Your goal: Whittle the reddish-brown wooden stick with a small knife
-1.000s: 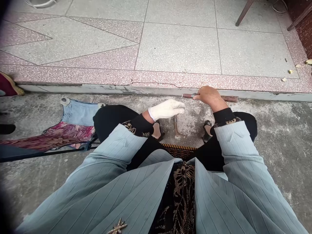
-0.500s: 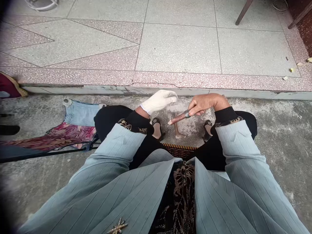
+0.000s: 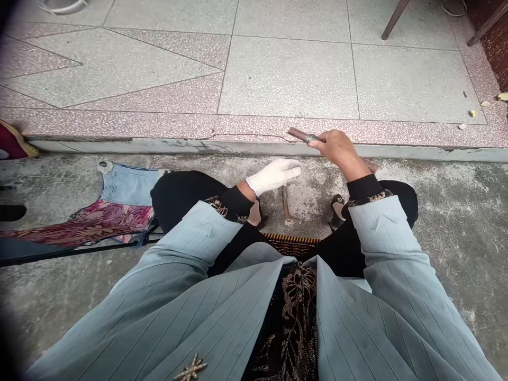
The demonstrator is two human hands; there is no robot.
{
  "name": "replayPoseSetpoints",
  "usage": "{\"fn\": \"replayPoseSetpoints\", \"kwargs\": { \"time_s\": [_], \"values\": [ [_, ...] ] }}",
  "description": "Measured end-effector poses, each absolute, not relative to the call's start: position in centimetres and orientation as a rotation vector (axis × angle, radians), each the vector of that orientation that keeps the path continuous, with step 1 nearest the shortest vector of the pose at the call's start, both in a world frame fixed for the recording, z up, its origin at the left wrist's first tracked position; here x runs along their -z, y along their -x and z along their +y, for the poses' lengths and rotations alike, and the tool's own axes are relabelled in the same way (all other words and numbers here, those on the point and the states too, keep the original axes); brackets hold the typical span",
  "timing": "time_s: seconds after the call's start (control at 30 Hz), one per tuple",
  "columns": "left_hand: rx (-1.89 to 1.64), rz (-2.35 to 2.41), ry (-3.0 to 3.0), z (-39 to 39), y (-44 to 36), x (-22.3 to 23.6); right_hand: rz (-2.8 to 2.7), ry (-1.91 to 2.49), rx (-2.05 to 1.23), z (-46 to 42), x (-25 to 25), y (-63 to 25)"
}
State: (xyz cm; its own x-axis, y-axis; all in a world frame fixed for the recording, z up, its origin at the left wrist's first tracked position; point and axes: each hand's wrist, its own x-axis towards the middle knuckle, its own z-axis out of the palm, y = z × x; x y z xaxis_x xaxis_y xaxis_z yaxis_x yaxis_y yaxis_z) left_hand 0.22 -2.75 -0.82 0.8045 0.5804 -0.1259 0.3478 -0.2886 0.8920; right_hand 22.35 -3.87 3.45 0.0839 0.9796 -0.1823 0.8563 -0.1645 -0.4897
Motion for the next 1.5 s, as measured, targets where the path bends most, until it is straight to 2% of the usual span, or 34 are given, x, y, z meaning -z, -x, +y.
{"fn": "replayPoseSetpoints", "kwargs": {
  "time_s": [0.1,0.23,0.3,0.4,0.47,0.53,0.63,0.73,0.83,1.03,1.27,1.37,1.5],
  "values": [
    [-0.193,0.676,-2.118,-2.4,0.1,0.7,-2.123,2.369,-0.546,-3.3,-2.9,-22.3],
    [-0.149,0.699,-2.169,-2.0,0.8,0.0,-2.383,2.488,-0.955,-3.5,-2.9,-21.4],
    [-0.130,0.670,-2.178,-1.8,1.1,-0.5,-2.483,2.350,-1.272,-4.0,-3.2,-20.9],
    [-0.142,0.681,-2.136,-1.3,1.6,-1.0,-2.542,1.816,-1.793,-4.7,-3.9,-20.7],
    [-0.182,0.700,-2.052,-0.8,1.8,-1.0,-2.389,1.472,-1.957,-5.2,-4.6,-21.1],
    [-0.272,0.692,-1.923,-0.6,1.9,-0.9,-2.140,1.301,-1.882,-5.5,-5.4,-21.6],
    [-0.369,0.608,-1.713,-0.8,1.6,-0.9,-1.680,1.219,-1.562,-5.6,-6.1,-22.1],
    [-0.327,0.525,-1.648,-1.6,1.1,-1.2,-1.284,1.248,-1.345,-5.3,-6.0,-22.0],
    [-0.273,0.538,-1.665,-2.2,0.8,-1.7,-1.119,1.340,-1.271,-4.8,-5.7,-21.8],
    [-0.293,0.571,-1.752,-2.3,0.5,-1.6,-1.228,1.605,-1.079,-4.2,-4.8,-22.0],
    [-0.233,0.594,-1.969,-2.2,0.2,-1.1,-1.811,2.232,-0.533,-3.5,-3.3,-21.8],
    [-0.199,0.648,-2.037,-1.8,0.7,-1.2,-2.065,2.350,-0.597,-3.3,-3.3,-21.8],
    [-0.214,0.651,-2.088,-0.7,1.8,-1.5,-2.249,2.226,-1.155,-3.5,-3.7,-21.9]
  ]
}}
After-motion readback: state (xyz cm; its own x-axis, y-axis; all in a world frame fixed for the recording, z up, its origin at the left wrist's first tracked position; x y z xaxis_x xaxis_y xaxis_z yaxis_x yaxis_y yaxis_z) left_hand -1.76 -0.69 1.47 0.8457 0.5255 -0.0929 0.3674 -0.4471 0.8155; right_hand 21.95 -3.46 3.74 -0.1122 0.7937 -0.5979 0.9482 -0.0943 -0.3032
